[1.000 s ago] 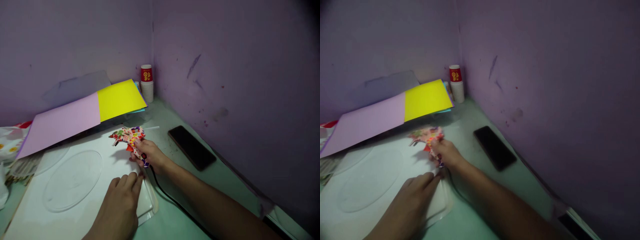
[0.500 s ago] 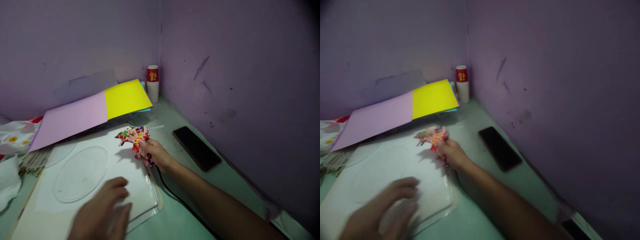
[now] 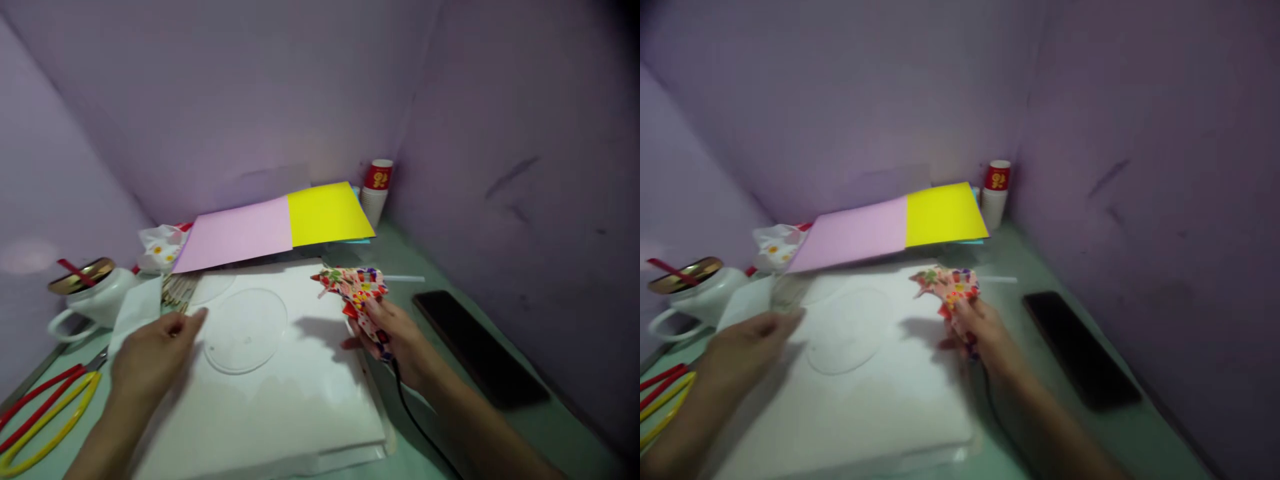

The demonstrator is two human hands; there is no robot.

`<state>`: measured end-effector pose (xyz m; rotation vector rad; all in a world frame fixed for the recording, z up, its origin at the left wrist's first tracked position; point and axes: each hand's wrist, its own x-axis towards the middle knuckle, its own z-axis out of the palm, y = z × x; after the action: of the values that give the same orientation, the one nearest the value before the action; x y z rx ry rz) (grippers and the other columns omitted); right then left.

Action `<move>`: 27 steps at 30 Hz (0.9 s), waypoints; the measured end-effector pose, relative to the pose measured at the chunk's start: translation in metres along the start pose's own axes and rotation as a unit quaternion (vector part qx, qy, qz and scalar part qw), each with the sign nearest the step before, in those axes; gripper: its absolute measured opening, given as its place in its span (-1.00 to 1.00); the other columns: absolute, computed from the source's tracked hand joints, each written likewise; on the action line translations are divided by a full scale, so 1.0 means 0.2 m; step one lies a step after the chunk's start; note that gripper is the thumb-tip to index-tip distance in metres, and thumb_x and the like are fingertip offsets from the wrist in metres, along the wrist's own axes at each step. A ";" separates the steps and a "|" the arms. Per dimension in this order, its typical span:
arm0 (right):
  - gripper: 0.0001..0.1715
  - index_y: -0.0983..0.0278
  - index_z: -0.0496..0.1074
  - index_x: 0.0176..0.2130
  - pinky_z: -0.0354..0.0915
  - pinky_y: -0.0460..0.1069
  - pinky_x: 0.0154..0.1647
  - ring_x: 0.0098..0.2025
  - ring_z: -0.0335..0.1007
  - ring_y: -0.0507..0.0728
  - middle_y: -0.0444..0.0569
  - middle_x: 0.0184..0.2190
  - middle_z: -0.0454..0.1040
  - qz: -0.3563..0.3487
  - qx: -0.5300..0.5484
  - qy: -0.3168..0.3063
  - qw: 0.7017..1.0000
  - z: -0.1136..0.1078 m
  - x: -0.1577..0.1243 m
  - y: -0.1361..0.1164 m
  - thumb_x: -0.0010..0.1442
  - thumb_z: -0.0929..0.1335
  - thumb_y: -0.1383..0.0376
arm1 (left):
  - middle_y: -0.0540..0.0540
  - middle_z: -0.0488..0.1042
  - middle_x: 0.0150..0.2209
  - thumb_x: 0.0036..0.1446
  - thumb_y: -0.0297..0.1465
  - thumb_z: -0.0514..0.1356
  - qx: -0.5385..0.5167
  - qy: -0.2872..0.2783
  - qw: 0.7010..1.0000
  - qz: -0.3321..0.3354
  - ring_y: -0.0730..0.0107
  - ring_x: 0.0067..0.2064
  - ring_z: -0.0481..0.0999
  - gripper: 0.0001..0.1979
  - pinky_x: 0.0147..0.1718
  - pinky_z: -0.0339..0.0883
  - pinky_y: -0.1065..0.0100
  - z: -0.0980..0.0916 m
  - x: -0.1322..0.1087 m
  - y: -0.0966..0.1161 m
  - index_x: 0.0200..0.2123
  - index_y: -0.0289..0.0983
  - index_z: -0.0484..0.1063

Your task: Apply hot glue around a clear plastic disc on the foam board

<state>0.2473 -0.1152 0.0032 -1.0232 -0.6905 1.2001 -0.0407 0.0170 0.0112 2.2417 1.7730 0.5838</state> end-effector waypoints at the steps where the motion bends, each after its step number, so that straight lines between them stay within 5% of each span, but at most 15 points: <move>1: -0.67 0.28 0.36 -0.48 0.37 0.04 -0.45 -0.74 0.00 -0.11 -0.23 -0.66 0.29 0.006 -0.008 0.000 1.000 0.01 -0.01 0.00 0.07 0.32 0.06 | -0.06 0.51 -0.49 0.02 -0.01 -0.01 0.046 -0.043 0.996 -0.062 0.15 -0.42 0.48 -0.59 -0.48 0.25 0.25 -0.01 0.00 0.04 -0.45 -0.16 0.46; 6: -0.61 0.28 0.39 -0.49 0.25 -0.07 -0.59 -0.71 0.07 -0.09 -0.17 -0.64 0.32 0.071 -0.103 0.025 0.992 0.09 -0.02 0.01 0.05 0.32 0.00 | -0.31 0.32 0.01 0.08 -0.05 -0.13 0.112 -0.074 0.989 -0.066 -0.07 -0.03 0.35 -0.43 -0.22 0.26 0.03 0.03 -0.04 0.15 -0.08 -0.33 0.35; 10: -0.58 0.28 0.39 -0.50 -0.06 -0.14 -0.76 -0.70 0.06 -0.08 -0.13 -0.63 0.33 0.086 -0.106 0.005 0.991 0.20 0.02 0.04 0.05 0.31 -0.03 | -0.32 0.30 -0.04 0.08 -0.14 -0.07 0.113 -0.061 0.992 -0.018 -0.04 -0.01 0.30 -0.50 -0.17 0.24 0.06 0.08 -0.08 0.18 -0.11 -0.38 0.36; 15: -0.55 0.33 0.37 -0.53 -0.07 -0.14 -0.71 -0.71 0.03 -0.09 -0.20 -0.73 0.23 0.049 -0.103 0.014 0.993 0.32 0.10 0.11 0.09 0.28 0.01 | -0.25 0.34 -0.18 0.08 -0.28 -0.04 0.068 -0.050 0.996 -0.009 0.05 -0.14 0.37 -0.68 -0.22 0.22 0.12 0.10 -0.11 0.20 -0.22 -0.36 0.34; 18: -0.57 0.31 0.35 -0.51 -0.04 -0.14 -0.69 -0.71 0.04 -0.09 -0.19 -0.68 0.28 0.024 -0.107 0.037 0.993 0.32 0.11 0.13 0.09 0.28 0.00 | -0.20 0.38 -0.26 0.04 -0.28 0.00 -0.043 -0.059 0.995 -0.063 0.13 -0.26 0.40 -0.76 -0.33 0.21 0.18 0.10 -0.10 0.20 -0.29 -0.30 0.31; 22: -0.59 0.29 0.34 -0.49 -0.01 -0.13 -0.70 -0.71 0.04 -0.09 -0.17 -0.64 0.33 0.018 -0.115 0.050 0.992 0.29 0.08 0.13 0.06 0.29 -0.01 | 0.03 0.35 -0.59 -0.09 -0.39 0.08 -0.330 -0.126 0.917 -0.185 0.47 -0.63 0.25 -0.77 -0.64 0.07 0.42 0.11 -0.08 0.22 -0.28 -0.28 0.27; 25: -0.58 0.29 0.35 -0.50 0.00 -0.13 -0.70 -0.71 0.03 -0.09 -0.16 -0.65 0.33 0.023 -0.122 0.041 0.991 0.27 0.06 0.13 0.03 0.31 -0.02 | 0.17 0.21 -0.75 -0.21 -0.47 0.08 -0.437 -0.176 0.849 -0.240 0.60 -0.78 0.02 -0.58 -0.77 -0.19 0.52 0.11 -0.08 0.23 -0.16 -0.31 0.23; 27: -0.58 0.29 0.34 -0.50 0.01 -0.12 -0.70 -0.72 0.04 -0.08 -0.16 -0.66 0.32 0.032 -0.127 0.038 0.991 0.26 0.05 0.14 0.01 0.33 -0.03 | 0.21 0.14 -0.83 -0.26 -0.48 0.10 -0.478 -0.206 0.810 -0.271 0.61 -0.81 -0.03 -0.62 -0.79 -0.25 0.54 0.12 -0.08 0.23 -0.23 -0.29 0.26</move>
<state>0.1925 -0.0902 -0.0022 -1.3045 -0.7697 1.1408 0.0061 -0.0082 0.0062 1.0106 1.3210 0.6003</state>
